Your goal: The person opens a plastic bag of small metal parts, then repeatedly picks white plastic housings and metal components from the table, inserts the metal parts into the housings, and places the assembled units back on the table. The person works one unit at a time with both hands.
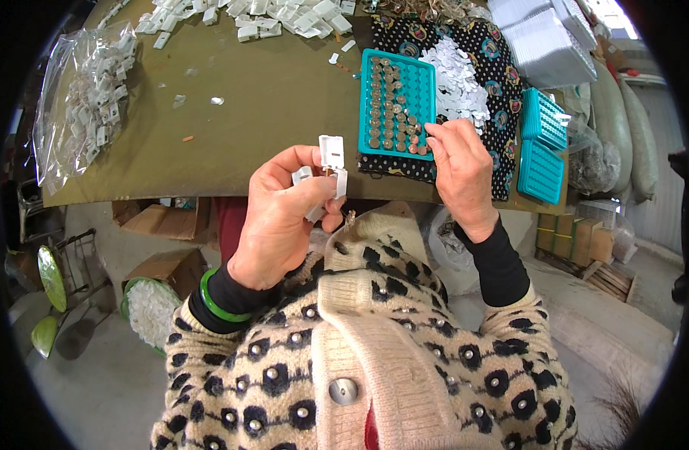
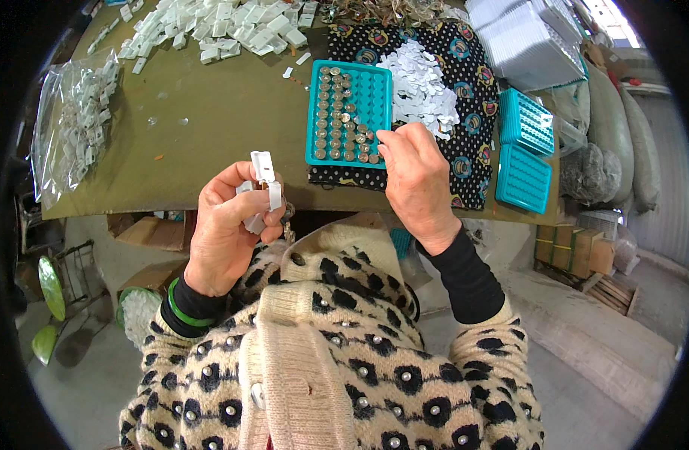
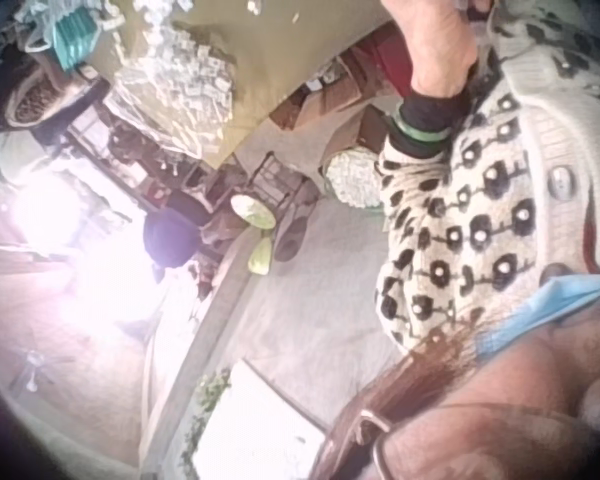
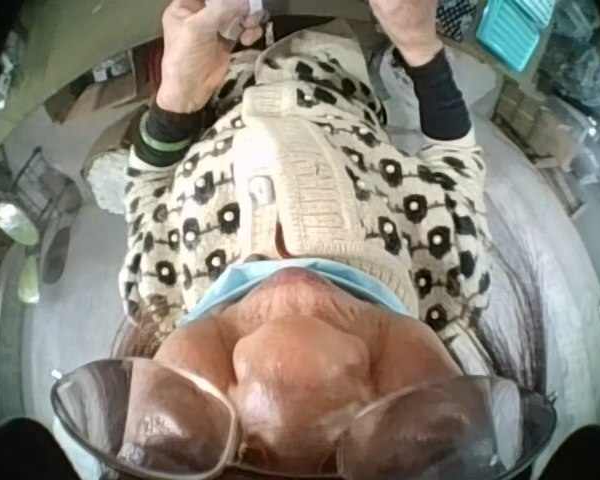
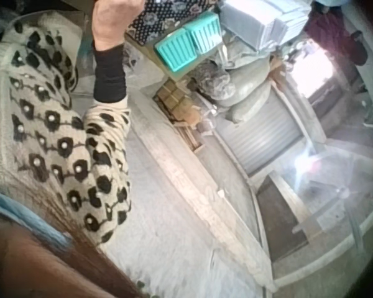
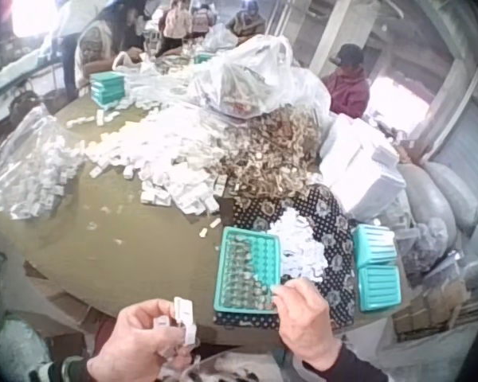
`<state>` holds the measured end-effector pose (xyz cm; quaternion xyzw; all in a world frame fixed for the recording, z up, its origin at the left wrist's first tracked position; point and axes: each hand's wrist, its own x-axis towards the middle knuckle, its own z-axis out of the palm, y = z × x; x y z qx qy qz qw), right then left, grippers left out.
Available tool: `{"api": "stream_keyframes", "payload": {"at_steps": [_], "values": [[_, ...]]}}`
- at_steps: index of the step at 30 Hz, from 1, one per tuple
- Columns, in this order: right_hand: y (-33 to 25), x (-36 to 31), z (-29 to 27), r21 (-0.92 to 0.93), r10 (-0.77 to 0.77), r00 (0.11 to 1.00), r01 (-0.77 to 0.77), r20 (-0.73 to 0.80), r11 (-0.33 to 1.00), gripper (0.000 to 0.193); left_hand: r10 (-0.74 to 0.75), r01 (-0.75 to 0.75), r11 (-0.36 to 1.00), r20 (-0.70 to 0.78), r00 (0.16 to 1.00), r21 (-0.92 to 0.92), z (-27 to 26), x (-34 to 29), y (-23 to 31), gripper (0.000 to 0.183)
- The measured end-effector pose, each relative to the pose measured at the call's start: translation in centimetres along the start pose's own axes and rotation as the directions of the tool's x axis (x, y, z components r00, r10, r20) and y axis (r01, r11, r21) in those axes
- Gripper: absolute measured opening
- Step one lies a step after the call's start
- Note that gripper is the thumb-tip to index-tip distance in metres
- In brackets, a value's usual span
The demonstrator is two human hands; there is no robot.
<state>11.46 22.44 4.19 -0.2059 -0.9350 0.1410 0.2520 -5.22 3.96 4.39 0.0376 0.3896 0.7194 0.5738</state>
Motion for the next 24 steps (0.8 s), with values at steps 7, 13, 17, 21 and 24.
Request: {"api": "stream_keyframes", "payload": {"at_steps": [7, 13, 17, 21, 24], "values": [[1.1, 1.2, -1.2, 0.182, 0.097, 0.994, -0.106, 0.056, 0.978, 0.008, -0.022, 0.021, 1.000, 0.079, 0.997, 0.015, 0.7, 1.9, -0.3, 0.016], [0.6, 0.4, -2.2, 0.252, 0.108, 0.988, -0.132, 0.107, 0.959, 0.010, -0.011, 0.010, 0.999, 0.015, 1.000, 0.051, 1.4, 2.3, 0.0, 0.017], [0.5, 0.3, -2.0, 0.163, -0.046, 0.992, 0.027, 0.114, 0.986, 0.016, -0.015, 0.015, 1.000, 0.000, 1.000, 0.005, 1.8, 2.6, -0.3, 0.030], [0.9, 0.4, -2.0, 0.110, -0.131, 0.977, 0.114, 0.165, 0.987, 0.018, 0.002, -0.002, 1.000, 0.024, 1.000, 0.018, 1.9, 2.8, -0.4, 0.034], [1.2, 0.8, -2.4, 0.111, -0.164, 0.961, 0.142, 0.221, 0.984, 0.018, 0.034, -0.034, 0.999, 0.030, 0.999, 0.007, 2.0, 2.7, -0.5, 0.031]]}}
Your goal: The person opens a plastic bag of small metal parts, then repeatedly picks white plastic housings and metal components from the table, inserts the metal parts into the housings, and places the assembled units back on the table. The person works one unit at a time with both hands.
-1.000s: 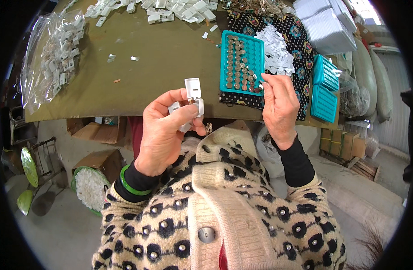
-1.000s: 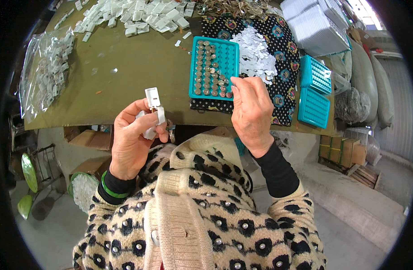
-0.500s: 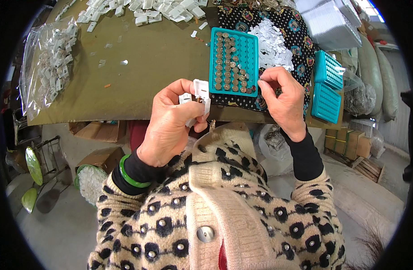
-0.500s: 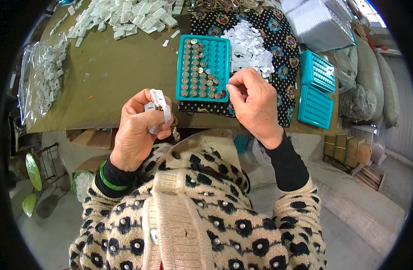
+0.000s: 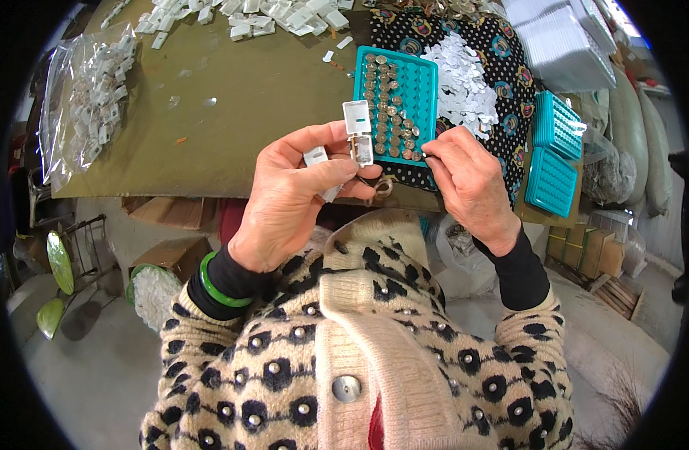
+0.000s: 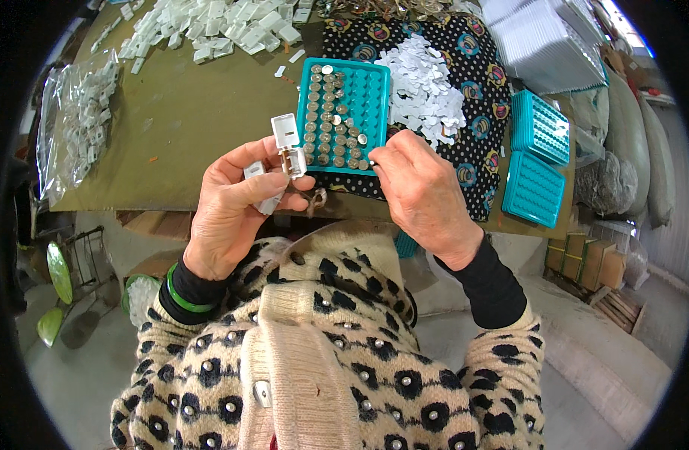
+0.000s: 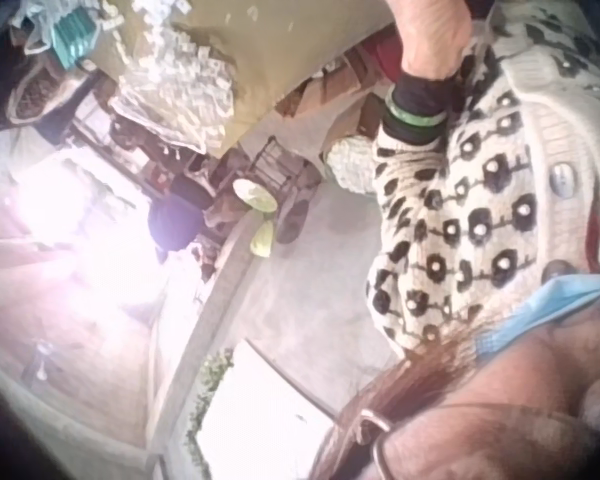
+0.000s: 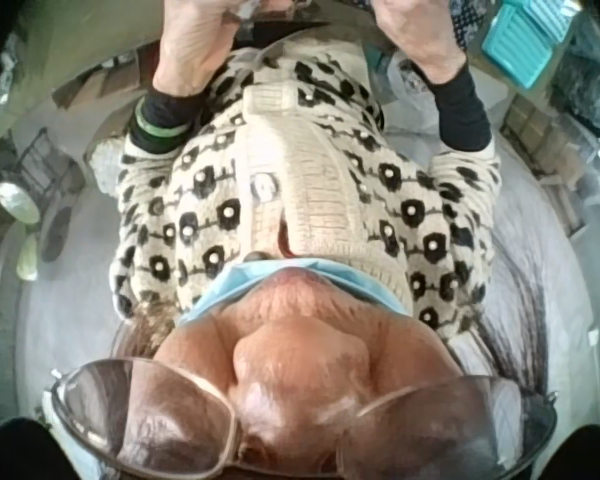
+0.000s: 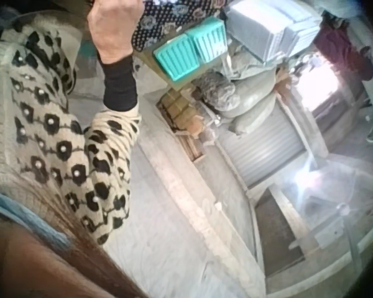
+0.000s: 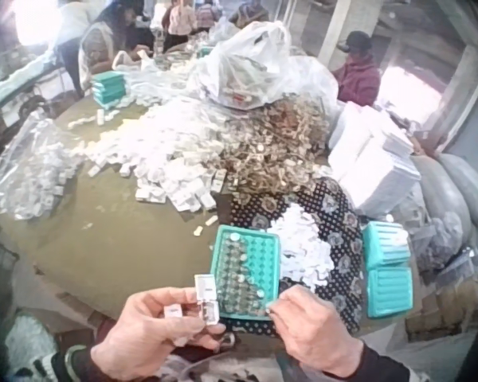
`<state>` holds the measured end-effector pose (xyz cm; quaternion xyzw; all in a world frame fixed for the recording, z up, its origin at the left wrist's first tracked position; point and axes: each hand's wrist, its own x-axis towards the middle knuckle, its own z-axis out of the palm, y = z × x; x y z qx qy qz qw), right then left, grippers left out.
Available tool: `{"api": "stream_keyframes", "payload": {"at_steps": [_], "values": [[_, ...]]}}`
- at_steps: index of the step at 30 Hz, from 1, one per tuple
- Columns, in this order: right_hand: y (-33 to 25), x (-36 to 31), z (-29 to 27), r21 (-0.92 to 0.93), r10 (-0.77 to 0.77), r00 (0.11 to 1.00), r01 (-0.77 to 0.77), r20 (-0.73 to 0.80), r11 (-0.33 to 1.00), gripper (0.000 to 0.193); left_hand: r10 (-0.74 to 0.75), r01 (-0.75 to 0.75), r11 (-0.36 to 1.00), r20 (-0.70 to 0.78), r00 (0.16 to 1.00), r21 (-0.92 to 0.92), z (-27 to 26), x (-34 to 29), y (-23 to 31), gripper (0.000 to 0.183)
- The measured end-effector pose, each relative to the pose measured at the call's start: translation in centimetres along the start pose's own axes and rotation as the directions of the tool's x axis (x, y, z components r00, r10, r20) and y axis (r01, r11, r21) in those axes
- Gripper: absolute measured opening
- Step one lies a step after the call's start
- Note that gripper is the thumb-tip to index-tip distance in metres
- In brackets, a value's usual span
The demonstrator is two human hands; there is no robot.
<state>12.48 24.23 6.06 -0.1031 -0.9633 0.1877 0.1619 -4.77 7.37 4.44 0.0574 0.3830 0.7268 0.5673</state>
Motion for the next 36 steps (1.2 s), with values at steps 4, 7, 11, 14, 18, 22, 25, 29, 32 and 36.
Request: {"api": "stream_keyframes", "payload": {"at_steps": [4, 7, 11, 14, 18, 22, 25, 29, 32, 36], "values": [[-0.4, 0.8, -0.4, 0.031, -0.033, 0.999, 0.033, 0.005, 0.999, 0.016, 0.062, -0.060, 0.996, -0.026, 0.998, 0.058, 0.2, 0.0, -0.1, 0.033], [-2.0, 1.3, -0.3, 0.131, -0.012, 0.991, 0.029, -0.130, 0.991, 0.018, 0.105, -0.096, 0.985, -0.057, 0.993, 0.146, 0.4, 0.0, -0.3, 0.032], [-4.2, 2.4, 1.6, 0.143, -0.061, 0.956, 0.105, -0.287, 0.984, 0.021, 0.151, -0.139, 0.970, -0.047, 0.987, 0.198, 0.6, -0.2, -0.5, 0.030], [-4.7, 3.4, 3.1, -0.029, -0.198, 0.927, 0.199, -0.319, 0.979, 0.025, 0.159, -0.143, 0.963, -0.052, 0.986, 0.227, 0.5, -0.5, -0.5, 0.030], [-5.6, 3.3, 3.5, 0.000, -0.139, 0.950, 0.145, -0.281, 0.989, 0.028, 0.138, -0.123, 0.974, -0.066, 0.988, 0.191, 0.1, -0.7, -0.5, 0.032], [-6.0, 3.3, 3.2, 0.073, -0.067, 0.950, 0.093, -0.306, 0.993, 0.026, 0.124, -0.114, 0.983, -0.063, 0.990, 0.143, -0.2, -0.9, -0.5, 0.032], [-6.2, 3.6, 3.6, 0.126, -0.054, 0.944, 0.100, -0.325, 0.987, 0.021, 0.123, -0.113, 0.983, -0.056, 0.991, 0.144, -0.3, -1.1, -0.4, 0.033], [-6.3, 3.4, 4.0, 0.139, -0.051, 0.956, 0.094, -0.289, 0.986, 0.019, 0.110, -0.106, 0.987, -0.028, 0.994, 0.117, -0.7, -1.3, -0.3, 0.032], [-6.3, 3.3, 4.1, 0.187, -0.086, 0.964, 0.135, -0.252, 0.973, 0.020, 0.111, -0.107, 0.985, -0.023, 0.994, 0.134, -0.8, -1.4, -0.2, 0.029], [-5.9, 3.3, 3.3, 0.356, 0.028, 0.985, 0.035, -0.169, 0.934, 0.015, 0.053, -0.046, 0.985, -0.038, 0.998, 0.164, -1.2, -1.2, 0.0, 0.021]]}}
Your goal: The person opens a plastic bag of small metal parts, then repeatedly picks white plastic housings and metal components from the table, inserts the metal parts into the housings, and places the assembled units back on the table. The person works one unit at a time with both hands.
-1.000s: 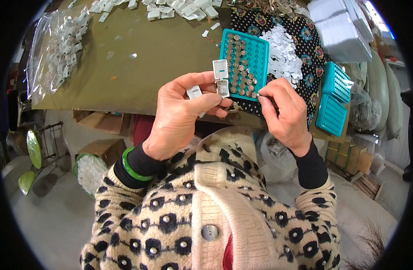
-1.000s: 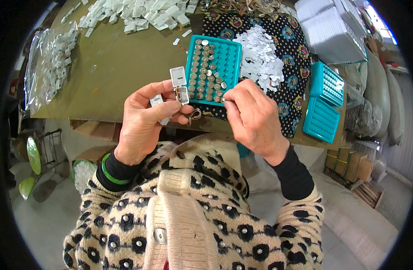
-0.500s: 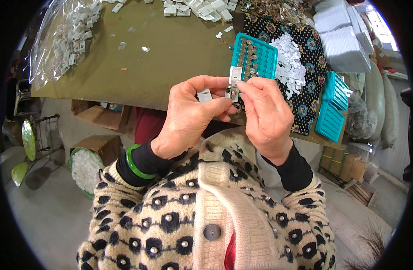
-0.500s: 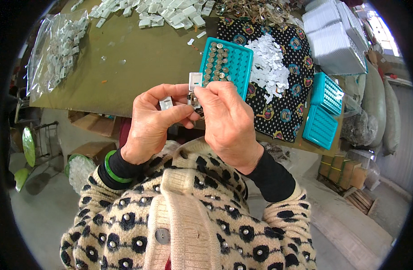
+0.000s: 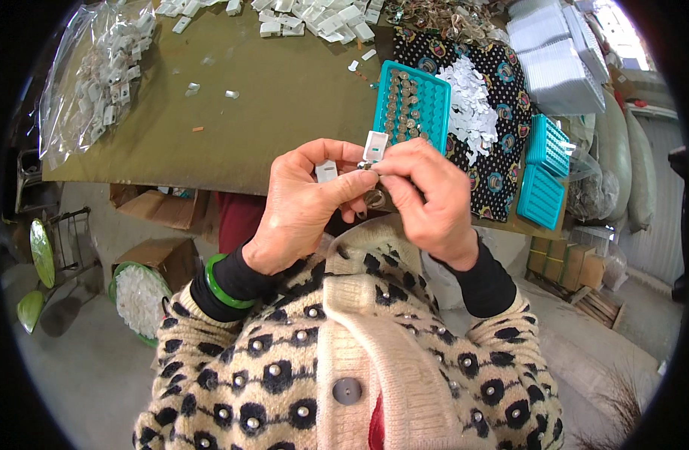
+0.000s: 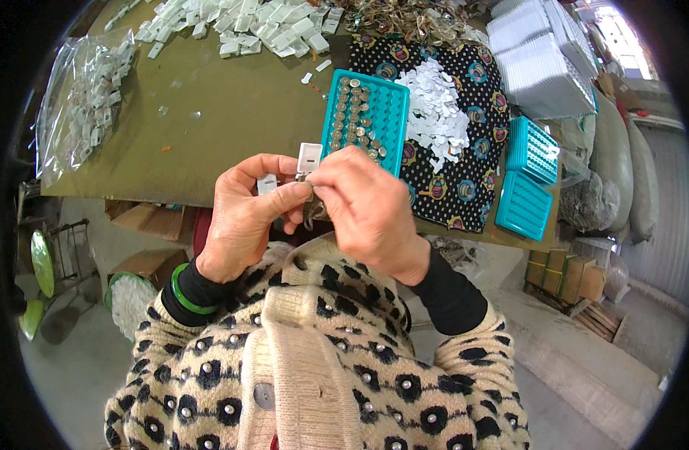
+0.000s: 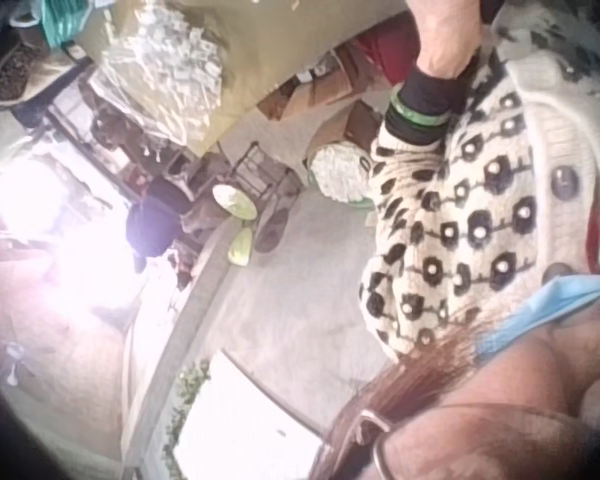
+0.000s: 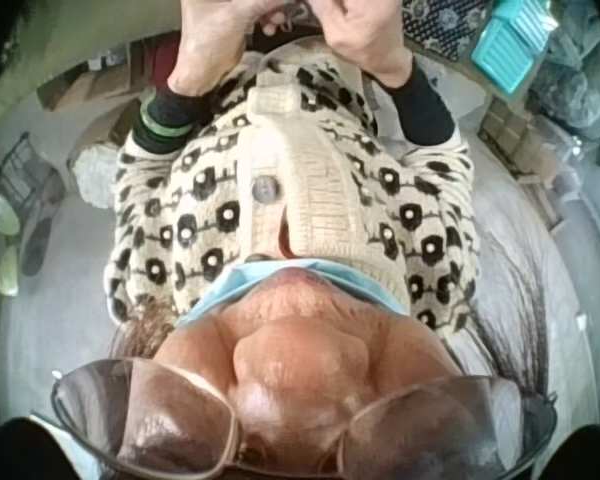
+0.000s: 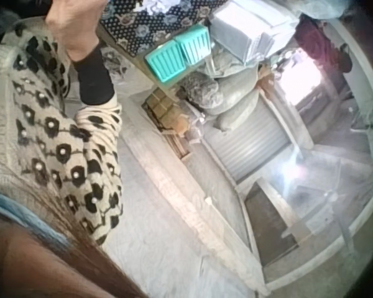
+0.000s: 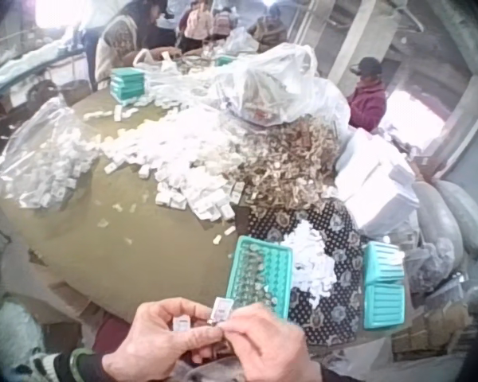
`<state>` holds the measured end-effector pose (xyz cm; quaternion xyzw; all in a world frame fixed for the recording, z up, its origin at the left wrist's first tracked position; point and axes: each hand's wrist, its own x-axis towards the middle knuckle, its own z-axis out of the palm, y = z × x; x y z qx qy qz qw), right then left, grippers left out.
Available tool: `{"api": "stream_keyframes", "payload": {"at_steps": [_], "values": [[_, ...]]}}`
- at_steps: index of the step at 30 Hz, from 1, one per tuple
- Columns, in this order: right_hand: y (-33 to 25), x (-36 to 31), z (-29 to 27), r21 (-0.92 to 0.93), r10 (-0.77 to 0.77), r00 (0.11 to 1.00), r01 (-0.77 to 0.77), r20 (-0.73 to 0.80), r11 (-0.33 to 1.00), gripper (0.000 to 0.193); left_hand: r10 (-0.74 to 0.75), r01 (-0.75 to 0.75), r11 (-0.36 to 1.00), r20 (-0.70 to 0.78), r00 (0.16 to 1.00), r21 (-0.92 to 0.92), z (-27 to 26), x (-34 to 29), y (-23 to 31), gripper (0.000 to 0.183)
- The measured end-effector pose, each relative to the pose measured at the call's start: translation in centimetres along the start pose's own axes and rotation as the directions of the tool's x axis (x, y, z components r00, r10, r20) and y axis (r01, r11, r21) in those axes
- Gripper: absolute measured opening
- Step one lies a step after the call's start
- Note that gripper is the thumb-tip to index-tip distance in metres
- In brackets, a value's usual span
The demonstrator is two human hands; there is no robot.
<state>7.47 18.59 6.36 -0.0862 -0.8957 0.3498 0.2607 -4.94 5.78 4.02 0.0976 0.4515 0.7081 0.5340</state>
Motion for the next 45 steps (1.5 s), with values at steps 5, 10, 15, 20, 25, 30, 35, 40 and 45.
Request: {"api": "stream_keyframes", "payload": {"at_steps": [5, 10, 15, 20, 25, 30, 35, 40, 45], "values": [[2.8, 2.1, -1.9, -0.314, 0.003, 0.986, -0.056, -0.167, 0.948, 0.007, -0.017, 0.021, 0.996, 0.040, 0.999, -0.087, -0.5, 0.5, 0.4, 0.014], [6.2, 3.5, -1.4, -0.526, -0.014, 0.994, -0.044, -0.106, 0.850, 0.006, -0.087, 0.110, 0.964, 0.103, 0.991, -0.241, -0.9, 1.4, 0.6, 0.014], [6.9, 3.5, -1.5, -0.470, 0.074, 0.992, -0.113, -0.101, 0.876, 0.006, -0.153, 0.190, 0.927, 0.136, 0.979, -0.322, -1.3, 2.7, 1.1, 0.014], [6.3, 4.2, -2.2, -0.341, 0.121, 0.991, -0.134, -0.059, 0.930, 0.004, -0.142, 0.170, 0.940, 0.114, 0.983, -0.295, -0.9, 3.1, 1.3, 0.013], [3.4, 3.4, -2.6, -0.069, 0.217, 0.972, -0.224, -0.093, 0.972, 0.003, -0.074, 0.082, 0.978, 0.048, 0.996, -0.193, -0.1, 3.0, 1.1, 0.017], [1.6, 2.5, -1.6, 0.004, 0.125, 0.985, -0.126, -0.119, 0.992, 0.008, -0.069, 0.069, 0.988, 0.001, 0.998, -0.139, 0.2, 3.1, 0.8, 0.016], [1.6, 2.2, -0.3, -0.009, 0.017, 0.994, -0.018, -0.111, 1.000, 0.015, -0.044, 0.046, 0.992, 0.024, 0.999, -0.114, 0.0, 2.6, 0.9, 0.019], [1.3, 2.4, 0.2, -0.065, -0.068, 0.991, 0.061, -0.115, 0.996, 0.017, -0.024, 0.043, 0.969, 0.081, 0.996, -0.242, -0.4, 1.8, 1.0, 0.026], [1.0, 2.8, 0.9, -0.072, -0.115, 0.984, 0.106, -0.138, 0.992, 0.017, 0.005, 0.040, 0.955, 0.152, 0.988, -0.294, -1.3, 1.6, 1.0, 0.029]]}}
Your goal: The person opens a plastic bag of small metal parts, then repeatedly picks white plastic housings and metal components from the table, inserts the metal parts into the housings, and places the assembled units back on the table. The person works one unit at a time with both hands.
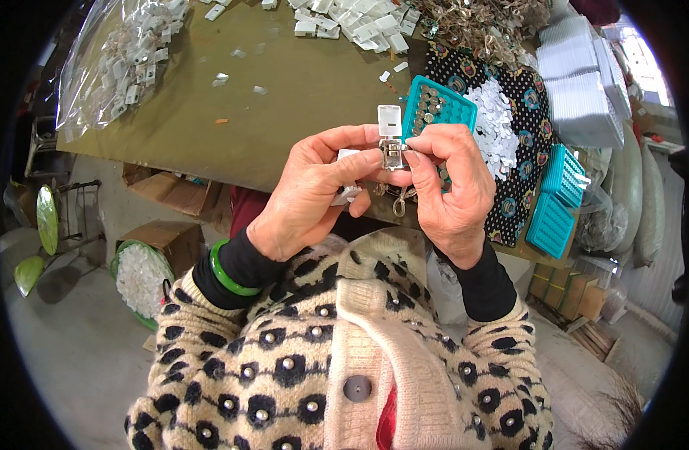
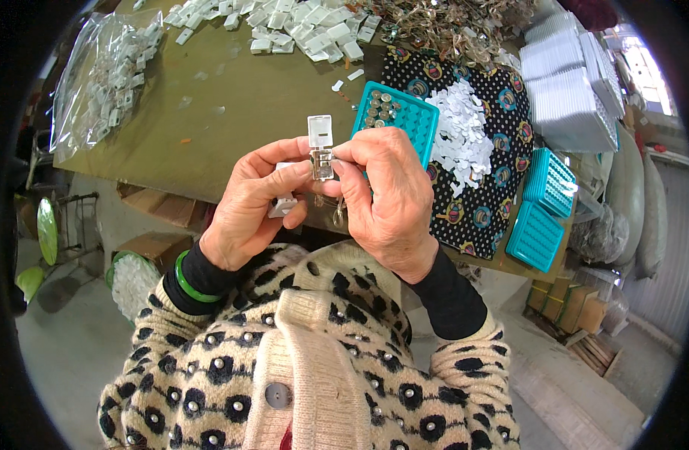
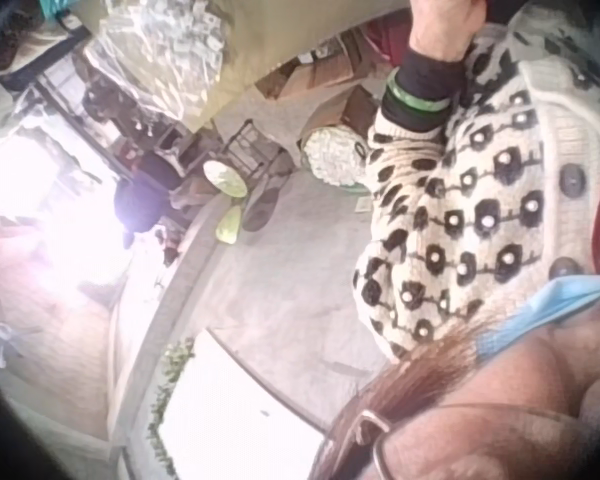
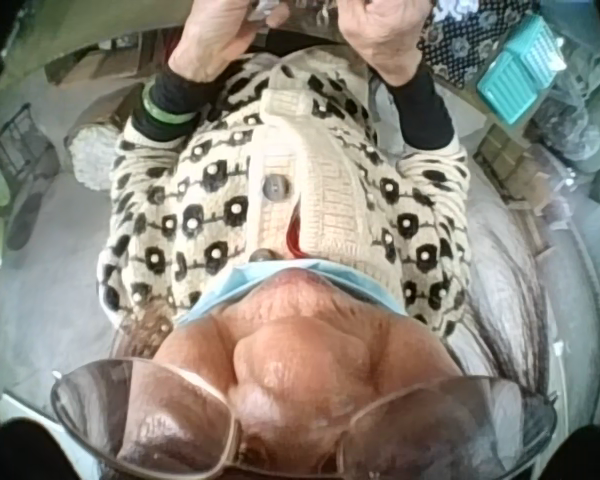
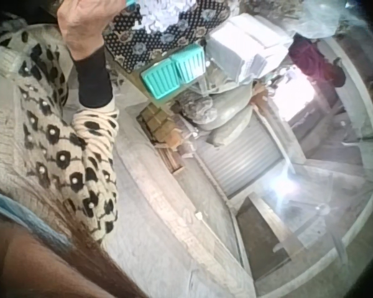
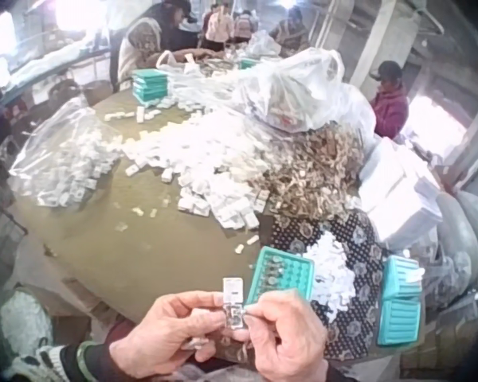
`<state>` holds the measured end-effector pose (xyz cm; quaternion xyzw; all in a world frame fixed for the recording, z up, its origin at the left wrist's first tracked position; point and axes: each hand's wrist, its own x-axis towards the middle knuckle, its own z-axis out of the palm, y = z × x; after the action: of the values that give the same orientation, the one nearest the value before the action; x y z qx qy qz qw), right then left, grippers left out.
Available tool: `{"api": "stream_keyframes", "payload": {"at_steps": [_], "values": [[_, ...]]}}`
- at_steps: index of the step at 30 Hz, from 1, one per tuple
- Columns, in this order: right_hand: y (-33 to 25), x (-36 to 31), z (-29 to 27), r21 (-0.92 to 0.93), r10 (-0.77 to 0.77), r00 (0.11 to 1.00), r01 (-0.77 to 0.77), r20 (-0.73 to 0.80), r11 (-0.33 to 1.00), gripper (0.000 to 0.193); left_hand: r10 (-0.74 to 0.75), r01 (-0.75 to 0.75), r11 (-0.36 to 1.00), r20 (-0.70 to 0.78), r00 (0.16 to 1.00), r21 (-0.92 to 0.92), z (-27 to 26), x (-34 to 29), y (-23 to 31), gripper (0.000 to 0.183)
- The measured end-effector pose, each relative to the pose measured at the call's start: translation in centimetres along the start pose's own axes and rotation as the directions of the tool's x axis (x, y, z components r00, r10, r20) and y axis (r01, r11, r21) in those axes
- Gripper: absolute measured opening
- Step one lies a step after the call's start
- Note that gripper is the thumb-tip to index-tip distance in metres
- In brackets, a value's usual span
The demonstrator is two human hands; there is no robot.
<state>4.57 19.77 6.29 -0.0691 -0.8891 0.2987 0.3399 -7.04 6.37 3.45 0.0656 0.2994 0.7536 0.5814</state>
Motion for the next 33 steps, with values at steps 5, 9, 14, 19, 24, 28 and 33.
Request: {"api": "stream_keyframes", "payload": {"at_steps": [5, 9, 14, 19, 24, 28, 33], "values": [[-0.1, 0.2, 0.8, -0.049, -0.069, 0.997, 0.067, -0.033, 0.997, 0.020, 0.013, -0.012, 0.998, 0.012, 1.000, -0.064, -0.7, -0.3, -0.3, 0.030], [-0.1, 0.2, 1.4, -0.117, -0.143, 0.989, 0.138, -0.034, 0.983, 0.022, 0.032, -0.029, 0.995, 0.024, 0.999, -0.096, -1.0, -0.3, -0.4, 0.030], [-0.2, 0.3, 1.5, -0.108, -0.160, 0.985, 0.166, 0.060, 0.980, 0.023, 0.050, -0.053, 0.994, -0.033, 0.998, -0.093, -1.1, -0.5, -0.8, 0.027], [-0.2, 1.0, 0.7, 0.087, -0.077, 0.970, 0.058, 0.232, 0.994, 0.017, 0.068, -0.069, 0.997, -0.049, 0.997, -0.035, -1.1, -0.8, -0.6, 0.024], [-1.3, 0.8, 0.2, 0.732, 0.479, 0.693, -0.667, 0.539, 0.140, 0.017, 0.204, -0.204, 0.978, 0.004, 0.979, 0.037, -0.5, -1.2, -0.3, 0.021], [-1.7, 0.8, 0.4, 0.770, 0.478, 0.659, -0.635, 0.581, -0.062, 0.019, 0.255, -0.255, 0.966, 0.012, 0.967, 0.049, 0.0, -1.6, -0.3, 0.016], [-1.9, 1.1, 0.5, 0.753, 0.491, 0.624, -0.649, 0.608, -0.107, 0.019, 0.287, -0.286, 0.946, 0.019, 0.958, 0.150, 0.1, -1.5, -0.4, 0.018]]}}
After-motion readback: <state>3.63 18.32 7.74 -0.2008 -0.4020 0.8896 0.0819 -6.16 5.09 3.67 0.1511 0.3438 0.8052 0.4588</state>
